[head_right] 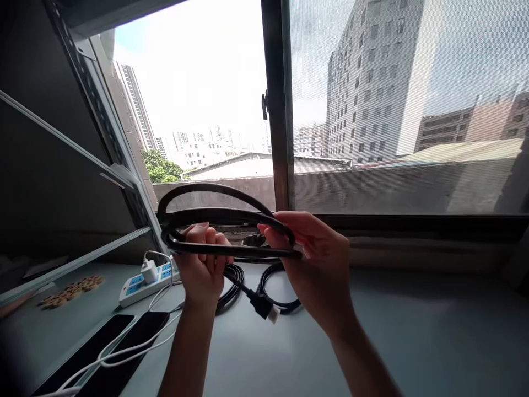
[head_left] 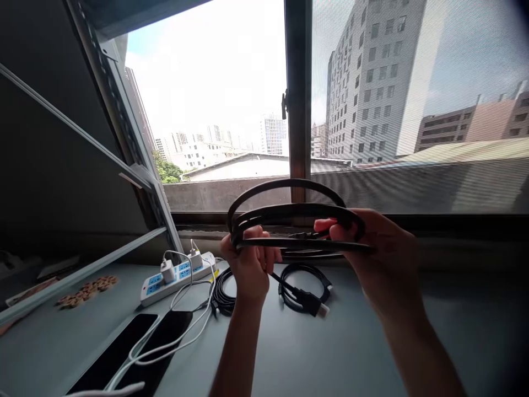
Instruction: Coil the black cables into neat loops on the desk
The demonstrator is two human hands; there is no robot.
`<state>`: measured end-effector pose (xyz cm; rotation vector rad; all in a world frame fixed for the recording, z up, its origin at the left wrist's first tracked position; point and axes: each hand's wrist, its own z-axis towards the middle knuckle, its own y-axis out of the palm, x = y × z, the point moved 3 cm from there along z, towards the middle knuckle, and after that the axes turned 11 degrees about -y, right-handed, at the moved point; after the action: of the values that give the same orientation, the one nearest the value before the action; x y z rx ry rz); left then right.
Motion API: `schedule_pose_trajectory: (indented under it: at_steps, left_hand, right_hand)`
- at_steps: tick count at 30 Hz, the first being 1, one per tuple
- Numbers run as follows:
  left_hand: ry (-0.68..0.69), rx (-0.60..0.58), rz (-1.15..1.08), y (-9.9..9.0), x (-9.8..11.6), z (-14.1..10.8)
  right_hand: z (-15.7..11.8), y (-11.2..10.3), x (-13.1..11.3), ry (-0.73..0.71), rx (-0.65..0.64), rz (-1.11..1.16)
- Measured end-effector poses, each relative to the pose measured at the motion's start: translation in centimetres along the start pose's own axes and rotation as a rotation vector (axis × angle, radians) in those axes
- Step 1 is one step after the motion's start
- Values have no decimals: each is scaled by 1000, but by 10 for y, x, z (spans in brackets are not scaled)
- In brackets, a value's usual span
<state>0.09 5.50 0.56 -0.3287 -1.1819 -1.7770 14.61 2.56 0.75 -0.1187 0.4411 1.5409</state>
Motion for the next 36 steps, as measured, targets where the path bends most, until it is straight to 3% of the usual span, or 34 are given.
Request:
schedule_pose_trajectory:
  at_steps: [6,14,20,24,31,36]
  left_hand:
    - [60,-127,209,-10,3,7]
    - [-174,-277,678,-17,4,17]
    - [-412,-496,564,-12,1,12]
    - [-514,-407,342,-8,2,7]
    - [-277,-237,329,-7,0,8]
    - [-38,-143,352,-8,1,9]
  right_hand:
    - [2,-6,8,-18,-12,-13]
    - [6,-17,15,-113,-39,-313]
    - [9,-18,20,-170,-37,-339]
    - [9,-21,29,-141,-73,-469]
    - [7,-18,35,19,-320,-575]
    - [7,-20,35,79,-365,-486]
